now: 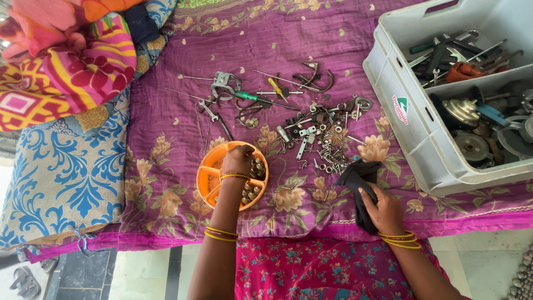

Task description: The person sits on the floor and cleans small metal parts using a black cloth. They pick up each part, wipe it, and place it into an orange segmented tray. The process is repeated for multiple parts.

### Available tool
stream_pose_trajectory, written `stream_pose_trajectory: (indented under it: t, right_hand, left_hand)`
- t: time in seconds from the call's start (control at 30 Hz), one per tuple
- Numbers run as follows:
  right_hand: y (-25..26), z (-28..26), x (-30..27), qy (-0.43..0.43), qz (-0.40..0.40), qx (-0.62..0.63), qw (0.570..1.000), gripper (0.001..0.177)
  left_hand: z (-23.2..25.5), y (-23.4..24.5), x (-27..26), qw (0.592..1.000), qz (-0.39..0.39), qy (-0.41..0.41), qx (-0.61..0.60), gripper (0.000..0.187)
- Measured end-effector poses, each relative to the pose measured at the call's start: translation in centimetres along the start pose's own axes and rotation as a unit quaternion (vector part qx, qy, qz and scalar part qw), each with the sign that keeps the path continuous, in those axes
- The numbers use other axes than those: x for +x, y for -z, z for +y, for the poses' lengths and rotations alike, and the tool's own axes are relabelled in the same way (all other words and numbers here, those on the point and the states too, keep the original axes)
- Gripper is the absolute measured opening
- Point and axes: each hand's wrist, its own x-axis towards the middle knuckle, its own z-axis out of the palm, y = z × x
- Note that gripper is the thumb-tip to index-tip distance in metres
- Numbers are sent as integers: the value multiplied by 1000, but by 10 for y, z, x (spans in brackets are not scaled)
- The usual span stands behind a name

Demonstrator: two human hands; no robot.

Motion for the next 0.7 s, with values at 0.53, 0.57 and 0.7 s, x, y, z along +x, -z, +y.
stream_pose_trajectory:
  t: [0.53,0.57,0.7]
  right_hand:
    - [-2,4,0,-7,-8,-11,1000,31]
    - [-2,4,0,-6,-8,-12,1000,31]
    - [-1,2,0,-4,-7,-14,1000,31]
  left_hand:
    - [-18,-17,8,1000,-14,22,17,19]
    - [-19,-18,8,1000,-12,17,20,19]
    - [-21,-20,10,999,-17,6,46,18]
